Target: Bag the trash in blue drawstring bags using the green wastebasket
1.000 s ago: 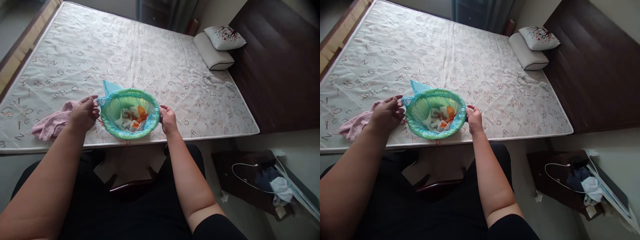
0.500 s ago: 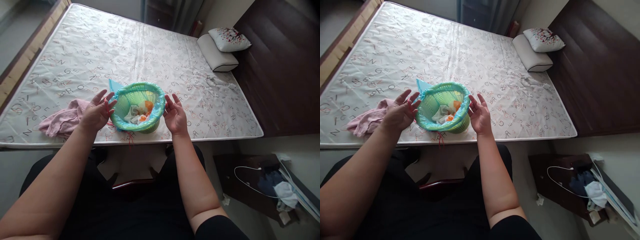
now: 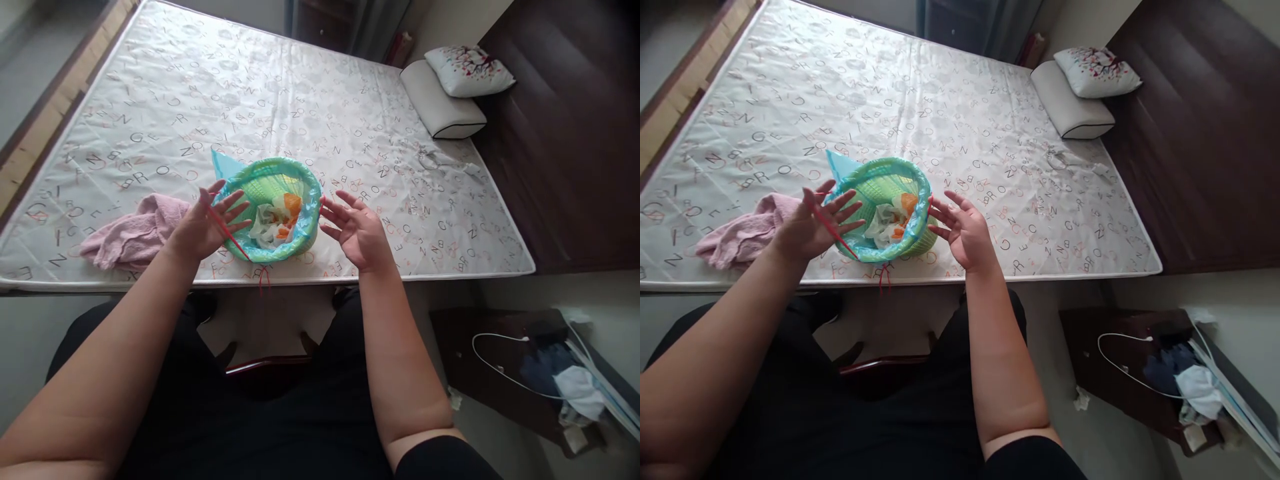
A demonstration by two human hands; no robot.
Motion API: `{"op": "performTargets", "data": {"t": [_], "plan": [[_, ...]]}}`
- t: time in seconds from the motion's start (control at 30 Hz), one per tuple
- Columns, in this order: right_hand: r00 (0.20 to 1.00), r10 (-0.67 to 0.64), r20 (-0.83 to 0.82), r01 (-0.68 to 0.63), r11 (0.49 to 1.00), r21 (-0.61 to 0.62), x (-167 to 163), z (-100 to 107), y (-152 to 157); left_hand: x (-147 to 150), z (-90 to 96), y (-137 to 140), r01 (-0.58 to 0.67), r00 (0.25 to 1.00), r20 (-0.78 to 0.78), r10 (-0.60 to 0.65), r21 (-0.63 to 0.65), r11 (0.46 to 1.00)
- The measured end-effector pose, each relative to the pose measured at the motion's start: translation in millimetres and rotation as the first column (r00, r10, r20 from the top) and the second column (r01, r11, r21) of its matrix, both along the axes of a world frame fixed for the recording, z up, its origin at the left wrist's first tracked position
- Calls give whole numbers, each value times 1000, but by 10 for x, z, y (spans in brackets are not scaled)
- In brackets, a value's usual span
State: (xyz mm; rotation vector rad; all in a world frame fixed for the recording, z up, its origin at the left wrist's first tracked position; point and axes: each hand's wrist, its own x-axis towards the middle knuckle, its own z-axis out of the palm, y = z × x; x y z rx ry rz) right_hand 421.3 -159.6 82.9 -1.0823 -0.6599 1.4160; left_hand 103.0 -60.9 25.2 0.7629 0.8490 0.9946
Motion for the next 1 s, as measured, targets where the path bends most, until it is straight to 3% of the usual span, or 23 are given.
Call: {"op": "performTargets", "data": {"t": [0.13,0.23,0.33,0.43,0.5,0.57,0.67,0.87,1.0], "plan": [[996,69,-57,-66,997,51,-26,113,-60,39,55,-12,-46,998,36,47,-43,998],[996,79,-36,-78,997,26,-67,86,-49,115,81,-45,-57,997,52,59,-56,997],[988,-155,7,155,988,-14,-66,-87,27,192,89,-74,-62,994,83,65,-39,997],[925,-369,93,377,920,-105,-19,-286,99,232,102,-80,-78,991,109,82,-39,996],[933,-325,156,350,919,-179,-7,-369,114,242,113,-77,-91,988,120,96,-52,995],[965,-188,181,227,948,-224,-34,-412,109,250,121,-76,-98,986,131,107,-70,993],[980,-59,189,100,971,-216,-119,-447,105,276,116,-83,-102,980,160,117,-99,990],[985,-11,173,38,987,-154,-216,-523,159,325,132,-94,-148,938,279,205,-212,966],[962,9,274,29,991,-132,-238,-570,170,238,166,-48,-213,834,450,319,-270,939]]}}
